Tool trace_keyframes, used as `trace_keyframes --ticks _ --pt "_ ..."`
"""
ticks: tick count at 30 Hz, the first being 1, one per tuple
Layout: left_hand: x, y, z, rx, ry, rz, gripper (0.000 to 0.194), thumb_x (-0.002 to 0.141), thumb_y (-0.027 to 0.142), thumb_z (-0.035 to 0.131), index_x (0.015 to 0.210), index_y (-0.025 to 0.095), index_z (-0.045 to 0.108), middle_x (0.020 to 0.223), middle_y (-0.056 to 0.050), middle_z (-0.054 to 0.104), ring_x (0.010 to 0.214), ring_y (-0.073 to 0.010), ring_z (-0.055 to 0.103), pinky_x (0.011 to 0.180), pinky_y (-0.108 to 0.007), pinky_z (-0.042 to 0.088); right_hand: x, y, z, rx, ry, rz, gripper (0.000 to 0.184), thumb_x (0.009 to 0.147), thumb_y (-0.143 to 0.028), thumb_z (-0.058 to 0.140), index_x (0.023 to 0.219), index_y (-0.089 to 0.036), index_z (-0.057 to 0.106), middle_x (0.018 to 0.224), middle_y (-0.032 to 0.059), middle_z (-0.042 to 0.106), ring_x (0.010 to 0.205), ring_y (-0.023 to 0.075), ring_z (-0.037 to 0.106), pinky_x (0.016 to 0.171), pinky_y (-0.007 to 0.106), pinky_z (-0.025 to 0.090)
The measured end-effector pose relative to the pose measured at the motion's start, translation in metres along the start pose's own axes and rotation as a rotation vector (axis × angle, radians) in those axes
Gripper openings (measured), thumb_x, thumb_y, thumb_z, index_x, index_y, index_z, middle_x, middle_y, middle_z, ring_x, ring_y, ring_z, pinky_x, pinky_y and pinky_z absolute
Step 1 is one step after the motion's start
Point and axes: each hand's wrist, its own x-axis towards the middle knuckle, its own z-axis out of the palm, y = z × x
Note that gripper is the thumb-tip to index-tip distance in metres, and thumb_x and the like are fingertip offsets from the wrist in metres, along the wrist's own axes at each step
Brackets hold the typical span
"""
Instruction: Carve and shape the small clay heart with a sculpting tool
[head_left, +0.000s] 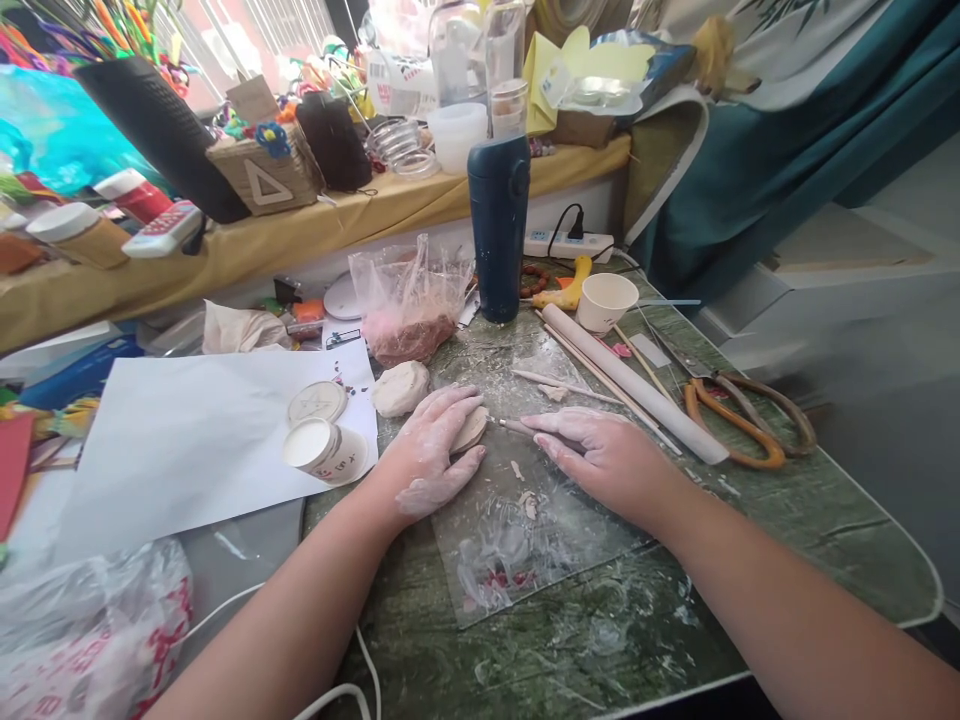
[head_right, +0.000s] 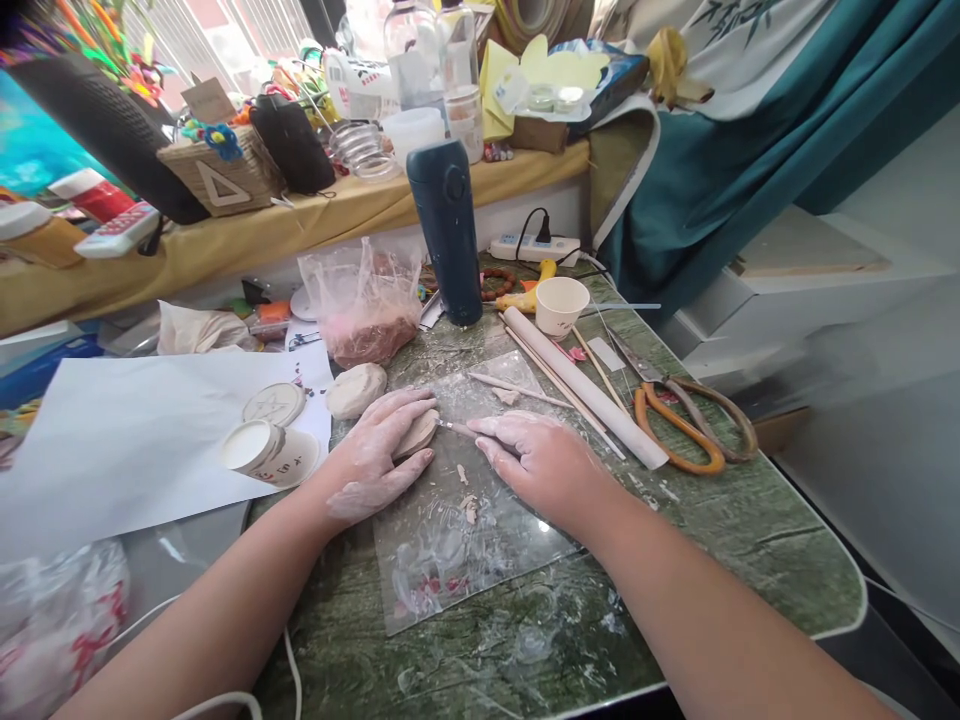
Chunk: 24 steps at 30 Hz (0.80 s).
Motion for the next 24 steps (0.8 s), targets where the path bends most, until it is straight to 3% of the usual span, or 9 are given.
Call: trace_keyframes --ticks 10,24 --pt "0.0007 -0.0037 0.0009 0.018 0.006 0.029 0.052 0.096 0.030 0.060 0.147 0.020 0.052 0.151 -0.013 0.055 0.143 -0.0313 0.047 0.122 -0.053 0.039 -0.0013 0.0010 -0.0012 -0.009 -0.038 -0.039 0.033 0.100 -0.031 0.057 0.128 -0.034 0.074 0.123 0.0014 0.078 0.114 0.0261 0.072 0.100 0.044 0.056" --pt "0.0015 -0.0034 0.0026 0.013 0.028 0.034 0.050 0.096 0.027 0.059 0.146 0.020 0.052 0.148 -0.012 0.056 0.141 -0.0297 0.049 0.121 -0.052 0.040 -0.0017 0.0024 -0.0006 0.012 0.035 -0.004 0.033 0.100 -0.030 0.057 0.127 -0.036 0.075 0.121 0.0009 0.078 0.115 0.0267 0.071 0.102 0.044 0.056"
